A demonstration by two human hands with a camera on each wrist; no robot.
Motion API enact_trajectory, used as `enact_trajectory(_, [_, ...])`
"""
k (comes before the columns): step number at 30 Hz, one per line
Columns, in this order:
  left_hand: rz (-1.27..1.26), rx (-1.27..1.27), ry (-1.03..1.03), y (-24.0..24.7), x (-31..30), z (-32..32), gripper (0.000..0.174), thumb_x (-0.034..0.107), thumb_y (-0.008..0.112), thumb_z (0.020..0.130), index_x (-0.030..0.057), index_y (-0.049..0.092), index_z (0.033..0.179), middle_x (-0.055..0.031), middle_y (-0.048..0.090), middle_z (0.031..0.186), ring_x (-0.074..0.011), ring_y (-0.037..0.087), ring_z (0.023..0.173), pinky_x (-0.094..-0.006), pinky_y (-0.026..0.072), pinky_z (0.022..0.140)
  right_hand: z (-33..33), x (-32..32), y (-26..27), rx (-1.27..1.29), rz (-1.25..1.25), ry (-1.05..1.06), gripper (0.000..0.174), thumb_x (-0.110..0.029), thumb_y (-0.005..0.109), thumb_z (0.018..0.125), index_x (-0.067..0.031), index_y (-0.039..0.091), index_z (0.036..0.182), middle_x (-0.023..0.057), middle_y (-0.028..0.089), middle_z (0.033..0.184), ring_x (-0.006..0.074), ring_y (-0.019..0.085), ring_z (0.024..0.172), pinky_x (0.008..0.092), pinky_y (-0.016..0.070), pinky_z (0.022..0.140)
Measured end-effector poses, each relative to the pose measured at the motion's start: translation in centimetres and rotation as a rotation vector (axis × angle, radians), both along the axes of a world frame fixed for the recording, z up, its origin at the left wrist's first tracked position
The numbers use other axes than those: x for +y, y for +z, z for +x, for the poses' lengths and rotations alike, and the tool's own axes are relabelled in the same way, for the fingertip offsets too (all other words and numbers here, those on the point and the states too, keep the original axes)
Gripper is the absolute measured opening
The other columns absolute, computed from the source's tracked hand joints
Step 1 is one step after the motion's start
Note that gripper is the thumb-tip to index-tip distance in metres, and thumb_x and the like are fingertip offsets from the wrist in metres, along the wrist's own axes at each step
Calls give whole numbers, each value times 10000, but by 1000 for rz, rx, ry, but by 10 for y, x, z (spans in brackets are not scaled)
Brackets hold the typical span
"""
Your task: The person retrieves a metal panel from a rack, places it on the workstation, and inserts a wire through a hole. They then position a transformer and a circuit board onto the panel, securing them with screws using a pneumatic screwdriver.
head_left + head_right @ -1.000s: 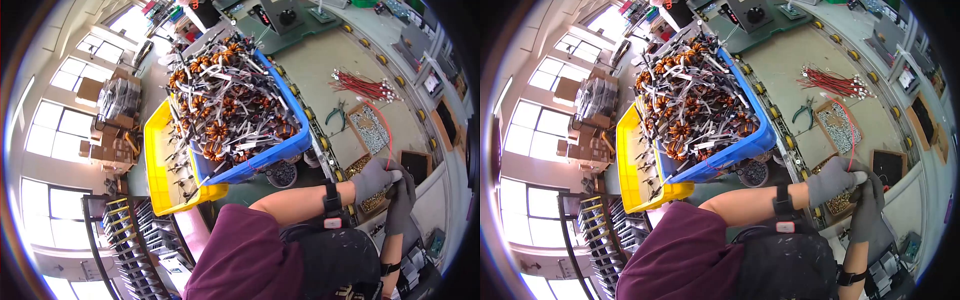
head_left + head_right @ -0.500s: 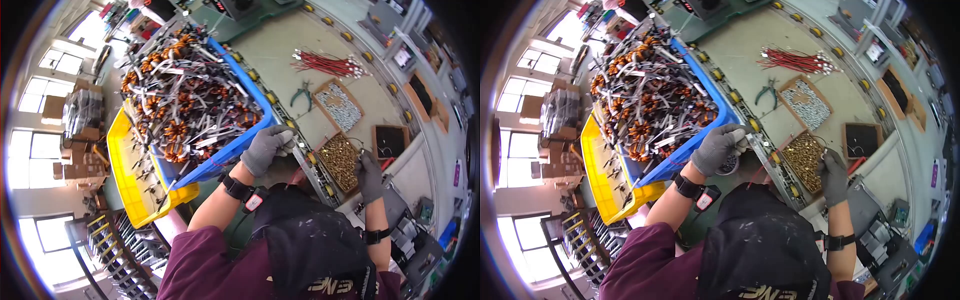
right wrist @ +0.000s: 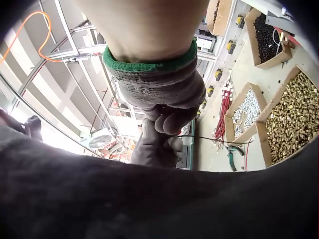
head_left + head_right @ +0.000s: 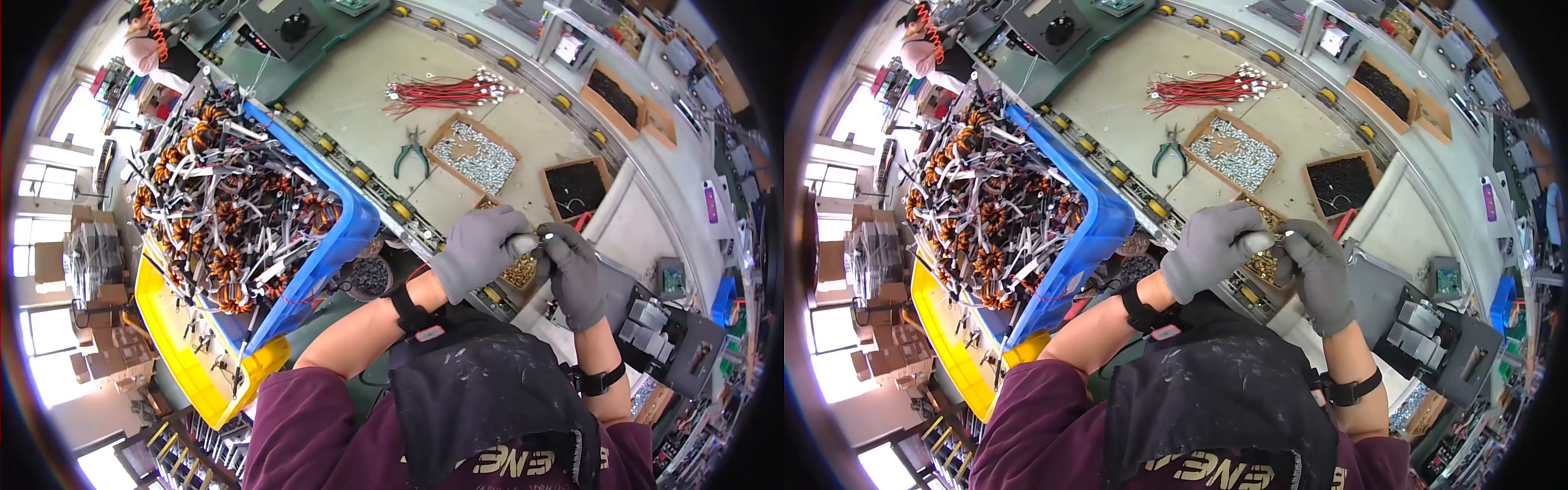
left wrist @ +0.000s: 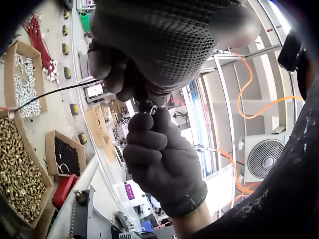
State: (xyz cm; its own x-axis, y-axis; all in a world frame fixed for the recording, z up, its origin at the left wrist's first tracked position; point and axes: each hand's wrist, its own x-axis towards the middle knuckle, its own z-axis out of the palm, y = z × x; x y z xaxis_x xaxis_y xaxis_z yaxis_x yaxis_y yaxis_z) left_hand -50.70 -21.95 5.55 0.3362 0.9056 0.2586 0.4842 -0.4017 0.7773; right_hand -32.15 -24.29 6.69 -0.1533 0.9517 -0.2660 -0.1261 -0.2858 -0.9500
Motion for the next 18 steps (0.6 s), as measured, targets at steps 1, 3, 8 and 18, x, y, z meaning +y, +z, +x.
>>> enact_trajectory(1, [-46, -99, -17, -2, -1, 2, 268, 333, 647, 847, 65, 627, 847, -105, 594, 746, -284, 600, 682, -354, 473, 617, 4, 2, 2, 21, -52, -3, 324, -257, 542, 944, 20, 580, 1107, 73, 603, 798, 117, 552, 595, 241, 436, 534])
enact_trajectory(3, [-139, -229, -36, -1, -3, 8, 207, 242, 701, 815, 53, 629, 859, -95, 589, 744, -246, 592, 664, -326, 473, 616, 6, 3, -6, 91, -92, -89, 365, -299, 496, 966, 22, 584, 1115, 81, 621, 859, 137, 575, 654, 254, 458, 582])
enact_trajectory(8, [-187, -259, 19, -4, -6, 20, 224, 245, 702, 816, 38, 634, 867, -100, 592, 735, -235, 591, 656, -325, 473, 616, 0, 0, 2, -20, -36, -157, 350, -270, 538, 945, 19, 616, 1127, 69, 639, 911, 135, 584, 722, 258, 472, 661])
enact_trajectory(18, [136, -119, 190, -1, -8, 18, 171, 224, 715, 753, 73, 639, 780, -93, 592, 683, -298, 589, 631, -374, 464, 575, -10, -1, 0, -125, -11, -51, 326, -243, 504, 950, 21, 644, 1080, 38, 609, 816, 104, 552, 702, 250, 446, 655])
